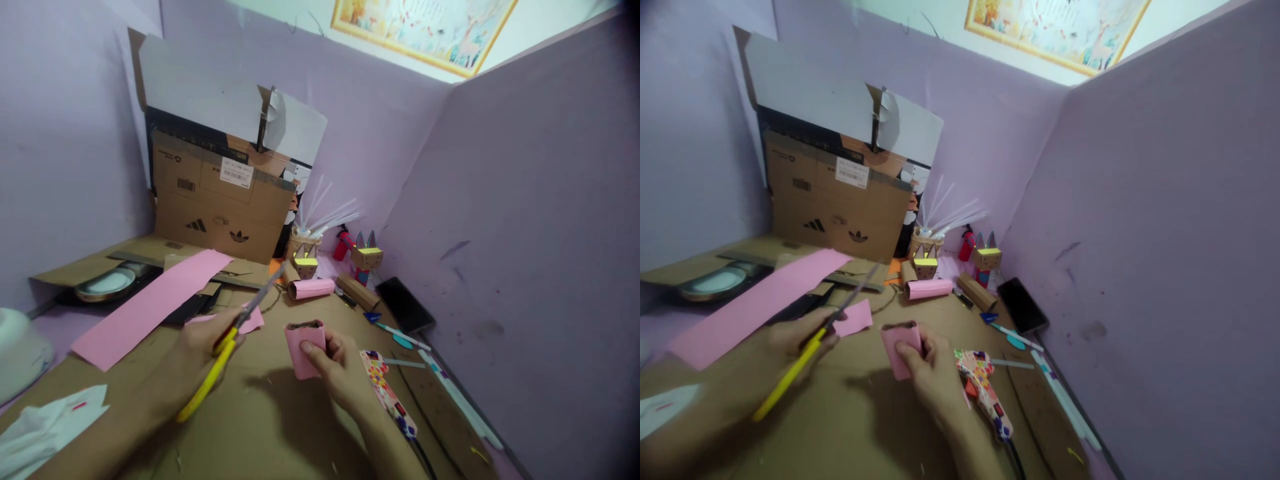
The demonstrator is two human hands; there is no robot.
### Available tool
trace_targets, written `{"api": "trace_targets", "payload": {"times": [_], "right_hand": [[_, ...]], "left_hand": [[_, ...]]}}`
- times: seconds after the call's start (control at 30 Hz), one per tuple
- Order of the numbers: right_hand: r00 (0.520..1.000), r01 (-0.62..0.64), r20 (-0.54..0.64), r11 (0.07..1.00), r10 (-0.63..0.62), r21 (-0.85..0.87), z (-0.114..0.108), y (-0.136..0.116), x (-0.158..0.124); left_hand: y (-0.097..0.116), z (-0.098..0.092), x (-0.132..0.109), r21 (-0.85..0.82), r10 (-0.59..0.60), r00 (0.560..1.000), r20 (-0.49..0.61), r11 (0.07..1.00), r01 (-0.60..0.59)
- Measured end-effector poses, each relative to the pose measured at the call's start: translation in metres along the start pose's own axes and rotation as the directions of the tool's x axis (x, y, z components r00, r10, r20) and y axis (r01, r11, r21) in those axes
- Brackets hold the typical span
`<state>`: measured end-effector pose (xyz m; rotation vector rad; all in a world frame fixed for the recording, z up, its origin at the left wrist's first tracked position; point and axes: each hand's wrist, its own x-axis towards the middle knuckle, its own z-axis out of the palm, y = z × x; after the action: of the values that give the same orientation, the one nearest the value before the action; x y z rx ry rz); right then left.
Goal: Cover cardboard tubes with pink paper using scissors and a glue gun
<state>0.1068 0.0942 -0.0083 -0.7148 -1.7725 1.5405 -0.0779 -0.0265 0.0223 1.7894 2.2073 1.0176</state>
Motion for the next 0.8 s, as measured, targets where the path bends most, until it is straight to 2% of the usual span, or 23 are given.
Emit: {"api": "trace_targets", "payload": {"times": [0.1,0.23,0.33,0.43,0.53,0.67,0.8], "right_hand": [[0.999,-0.004,0.046,0.997,0.001,0.076,0.009,0.001,-0.004],[0.999,0.003,0.051,0.993,-0.009,0.119,0.024,0.004,-0.011],[1.0,0.005,-0.012,0.992,-0.004,0.127,0.032,0.006,-0.013],[0.995,0.016,-0.097,0.986,0.0,0.165,0.037,0.006,-0.012],[0.993,0.024,-0.119,0.978,0.001,0.207,0.042,0.006,-0.013],[0.998,0.047,-0.051,0.978,-0.037,0.205,0.045,0.008,-0.017],[0.987,0.064,0.117,0.945,-0.106,0.32,0.039,0.009,-0.017]], "left_hand": [[0.001,0.0,0.003,-0.094,-0.136,0.987,-0.089,0.987,0.127],[0.004,0.014,-0.001,-0.377,-0.229,0.973,0.004,0.901,0.214],[0.005,0.029,-0.008,-0.474,-0.223,0.973,0.064,0.851,0.227],[0.009,0.043,-0.016,-0.442,-0.162,0.986,0.03,0.883,0.158],[0.018,0.052,-0.02,-0.338,-0.117,0.993,0.008,0.934,0.113],[0.023,0.056,-0.02,-0.301,-0.058,0.998,-0.002,0.952,0.054],[0.009,0.059,-0.018,-0.33,-0.027,0.999,-0.047,0.944,0.01]]}}
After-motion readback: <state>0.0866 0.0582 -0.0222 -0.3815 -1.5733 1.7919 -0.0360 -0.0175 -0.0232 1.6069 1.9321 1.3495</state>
